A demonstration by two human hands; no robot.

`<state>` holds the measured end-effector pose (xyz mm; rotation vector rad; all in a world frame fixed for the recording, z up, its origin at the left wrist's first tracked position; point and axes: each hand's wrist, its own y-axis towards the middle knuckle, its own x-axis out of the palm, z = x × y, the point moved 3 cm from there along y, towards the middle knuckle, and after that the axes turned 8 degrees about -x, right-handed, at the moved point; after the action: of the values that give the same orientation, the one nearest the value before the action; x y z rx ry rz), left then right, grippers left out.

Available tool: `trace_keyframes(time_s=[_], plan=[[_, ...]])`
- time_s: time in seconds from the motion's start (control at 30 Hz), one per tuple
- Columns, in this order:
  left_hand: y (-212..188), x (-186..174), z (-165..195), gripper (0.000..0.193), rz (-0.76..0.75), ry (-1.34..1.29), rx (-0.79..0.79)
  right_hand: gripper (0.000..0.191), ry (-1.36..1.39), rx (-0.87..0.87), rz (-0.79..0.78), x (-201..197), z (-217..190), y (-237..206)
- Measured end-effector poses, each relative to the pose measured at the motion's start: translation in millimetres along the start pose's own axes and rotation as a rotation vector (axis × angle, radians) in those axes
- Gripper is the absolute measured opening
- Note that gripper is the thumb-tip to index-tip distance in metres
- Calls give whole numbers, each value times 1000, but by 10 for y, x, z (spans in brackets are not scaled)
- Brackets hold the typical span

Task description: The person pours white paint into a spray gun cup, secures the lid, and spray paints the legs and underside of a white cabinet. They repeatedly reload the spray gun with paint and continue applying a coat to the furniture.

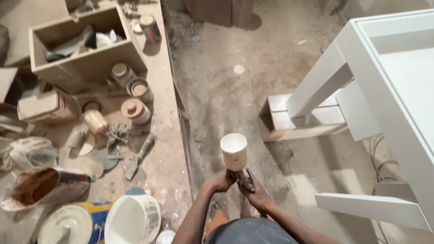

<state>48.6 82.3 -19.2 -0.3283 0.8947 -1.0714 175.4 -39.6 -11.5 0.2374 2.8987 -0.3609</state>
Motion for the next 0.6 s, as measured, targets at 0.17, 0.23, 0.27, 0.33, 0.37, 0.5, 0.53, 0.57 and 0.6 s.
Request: trace_keyframes(time_s=[0.17,0.23,0.27,0.33,0.37,0.5,0.53,0.57,0.6], plan=[[-16,10,100,26,-135,-356,-126,86,47,458,-32,-98,-80,-76],[-54,22,152,25,-137,-353,-121,87,38,459,-33,-129,-120,-78],[-62,32,165,27,-147,-346,-129,87,32,460,-33,-139,-118,-83],[-34,45,166,28,-179,-382,-129,90,-1,307,-57,-135,-108,-62],[-16,63,152,27,-203,-428,-125,92,-21,229,-74,-129,-92,-37],[49,163,-3,29,-264,-624,-130,94,-69,183,-41,-78,38,-48],[64,188,-24,30,-242,-633,-96,94,-64,155,-35,-63,41,-39],[74,205,-32,31,-222,-643,-66,93,-57,132,-31,-52,26,-44],[71,222,-48,32,-200,-651,-36,93,-29,115,-27,-38,14,-44]])
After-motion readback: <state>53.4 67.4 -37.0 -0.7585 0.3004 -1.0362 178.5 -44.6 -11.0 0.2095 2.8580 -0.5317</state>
